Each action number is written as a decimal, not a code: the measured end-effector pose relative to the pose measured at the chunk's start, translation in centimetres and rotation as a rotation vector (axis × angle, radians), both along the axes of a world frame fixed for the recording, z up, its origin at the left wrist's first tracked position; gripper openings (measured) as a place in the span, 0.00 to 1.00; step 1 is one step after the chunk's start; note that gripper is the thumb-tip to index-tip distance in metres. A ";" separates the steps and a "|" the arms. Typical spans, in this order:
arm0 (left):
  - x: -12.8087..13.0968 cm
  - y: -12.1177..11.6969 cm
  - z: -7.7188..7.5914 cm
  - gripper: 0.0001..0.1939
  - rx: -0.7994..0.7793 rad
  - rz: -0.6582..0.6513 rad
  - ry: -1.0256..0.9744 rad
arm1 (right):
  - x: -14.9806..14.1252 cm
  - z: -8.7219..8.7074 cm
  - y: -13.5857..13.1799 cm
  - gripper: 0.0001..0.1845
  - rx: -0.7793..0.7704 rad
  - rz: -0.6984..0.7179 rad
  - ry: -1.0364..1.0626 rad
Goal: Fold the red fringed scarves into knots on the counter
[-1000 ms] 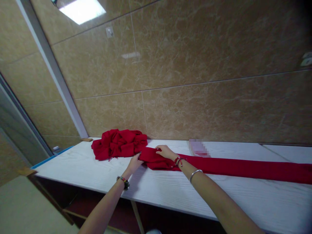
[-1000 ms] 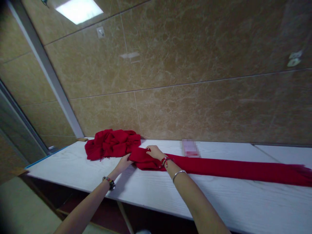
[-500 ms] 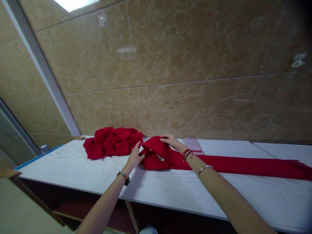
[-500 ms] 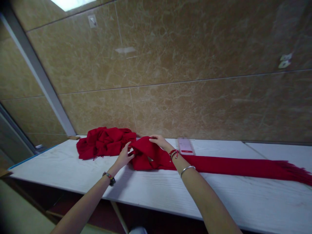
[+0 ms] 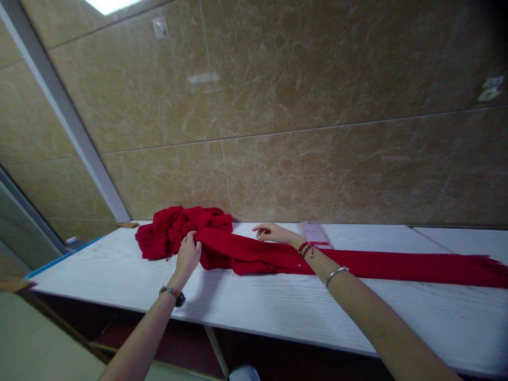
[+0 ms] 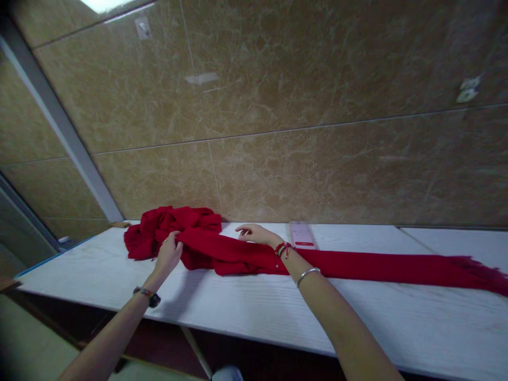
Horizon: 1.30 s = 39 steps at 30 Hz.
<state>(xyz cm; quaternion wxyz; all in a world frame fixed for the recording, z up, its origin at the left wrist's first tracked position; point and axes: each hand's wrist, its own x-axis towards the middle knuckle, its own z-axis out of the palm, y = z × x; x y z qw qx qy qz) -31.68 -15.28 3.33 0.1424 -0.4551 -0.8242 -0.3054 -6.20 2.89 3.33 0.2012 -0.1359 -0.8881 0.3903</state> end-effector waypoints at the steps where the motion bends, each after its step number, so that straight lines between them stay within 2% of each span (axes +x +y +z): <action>1: -0.4 -0.1 -0.6 0.20 -0.047 -0.001 -0.036 | 0.0 -0.2 -0.3 0.26 0.054 0.010 -0.061; 3: -1.0 -0.2 -1.8 0.24 -0.112 -0.010 -0.074 | -0.1 -0.6 -0.9 0.30 0.172 -0.018 -0.180; 5: -1.4 -0.1 -2.9 0.30 -0.144 -0.037 -0.086 | -0.1 -1.1 -1.6 0.30 0.291 -0.076 -0.245; 8: -2.2 -0.1 -3.9 0.36 -0.149 -0.058 -0.106 | 0.2 -1.8 -3.3 0.26 0.397 -0.175 -0.164; 10: -2.7 -0.1 -4.1 0.36 -0.102 -0.042 -0.122 | 0.6 -2.3 -4.9 0.26 0.413 -0.214 -0.069; 12: -3.1 -0.2 -4.1 0.36 -0.040 -0.031 -0.141 | 1.2 -2.8 -6.6 0.30 0.414 -0.193 -0.023; 16: -3.5 -0.6 -3.3 0.36 0.037 -0.033 -0.116 | 2.3 -3.9 -8.8 0.39 0.455 -0.145 -0.073; 21: -4.5 -1.8 -1.1 0.32 0.174 0.013 0.057 | 2.6 -5.1 -7.4 0.34 0.549 -0.345 -0.135; 24: -5.8 -2.8 -0.7 0.30 0.183 0.022 0.155 | 3.0 -5.6 -6.3 0.34 0.539 -0.323 -0.152; 27: -7.1 -3.4 -2.0 0.24 0.012 0.090 0.106 | 3.4 -5.9 -6.0 0.33 0.549 -0.260 -0.157; 30: -7.8 -3.6 -3.8 0.21 -0.188 0.071 -0.049 | 3.6 -6.0 -5.9 0.31 0.535 -0.239 -0.164; 33: -8.0 -3.7 -4.5 0.18 -0.206 0.036 -0.076 | 4.0 -5.8 -5.7 0.29 0.513 -0.234 -0.130; 39: -8.6 -3.7 -1.9 0.13 -0.060 0.126 0.005 | 5.8 -5.5 -4.4 0.27 0.485 -0.182 -0.148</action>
